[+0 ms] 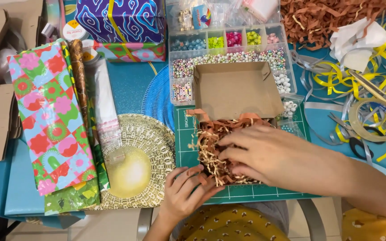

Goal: The person folds a flat cardboard sheet into a small box, tucks the side flaps to form the walls, and secures the corners. They then fill the box with shredded paper and place several small bags of beads inside before closing the lid.

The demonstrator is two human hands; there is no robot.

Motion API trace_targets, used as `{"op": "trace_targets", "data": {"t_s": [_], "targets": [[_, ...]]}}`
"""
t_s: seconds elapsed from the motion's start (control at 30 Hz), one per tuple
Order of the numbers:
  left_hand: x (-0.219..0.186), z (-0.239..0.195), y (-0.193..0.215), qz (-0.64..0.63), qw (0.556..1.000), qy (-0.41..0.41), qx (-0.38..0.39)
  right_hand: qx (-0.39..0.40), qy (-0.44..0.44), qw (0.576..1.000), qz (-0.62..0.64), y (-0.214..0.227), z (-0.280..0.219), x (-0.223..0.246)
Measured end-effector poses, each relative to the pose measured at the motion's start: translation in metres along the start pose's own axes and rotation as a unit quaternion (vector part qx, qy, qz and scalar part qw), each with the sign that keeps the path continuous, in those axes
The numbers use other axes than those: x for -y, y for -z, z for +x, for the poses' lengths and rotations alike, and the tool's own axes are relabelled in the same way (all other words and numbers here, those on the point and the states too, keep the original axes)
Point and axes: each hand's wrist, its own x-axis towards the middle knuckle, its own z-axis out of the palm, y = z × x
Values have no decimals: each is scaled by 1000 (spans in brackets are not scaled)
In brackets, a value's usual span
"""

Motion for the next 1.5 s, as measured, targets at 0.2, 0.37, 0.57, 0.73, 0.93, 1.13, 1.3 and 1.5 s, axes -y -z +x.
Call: {"op": "trace_targets", "data": {"t_s": [0.2, 0.37, 0.57, 0.73, 0.93, 1.13, 1.3, 1.5], "targets": [[1, -1, -3, 5, 1000, -8, -11, -203, -27, 977, -61, 3, 54, -10], [0, -2, -2, 8, 1000, 5, -5, -180, 25, 983, 21, -5, 67, -13], [0, 2, 0, -2, 1000, 5, -9, 82, -38, 996, 9, -25, 39, -23], [1, -1, -1, -2, 1000, -1, -17, 85, 1, 995, -61, -62, 45, -25], [19, 6, 28, -173, 976, 85, -100, -98, 84, 992, 2, 38, -7, -4], [36, 117, 54, -172, 964, 74, 190, -41, -194, 980, 8, 41, -37, -20], [40, 120, -21, 94, 915, 13, 391, -104, -250, 954, -132, -16, -22, -22], [40, 96, -71, 104, 948, -25, 301, -106, -185, 961, -174, -62, -28, -44]]}}
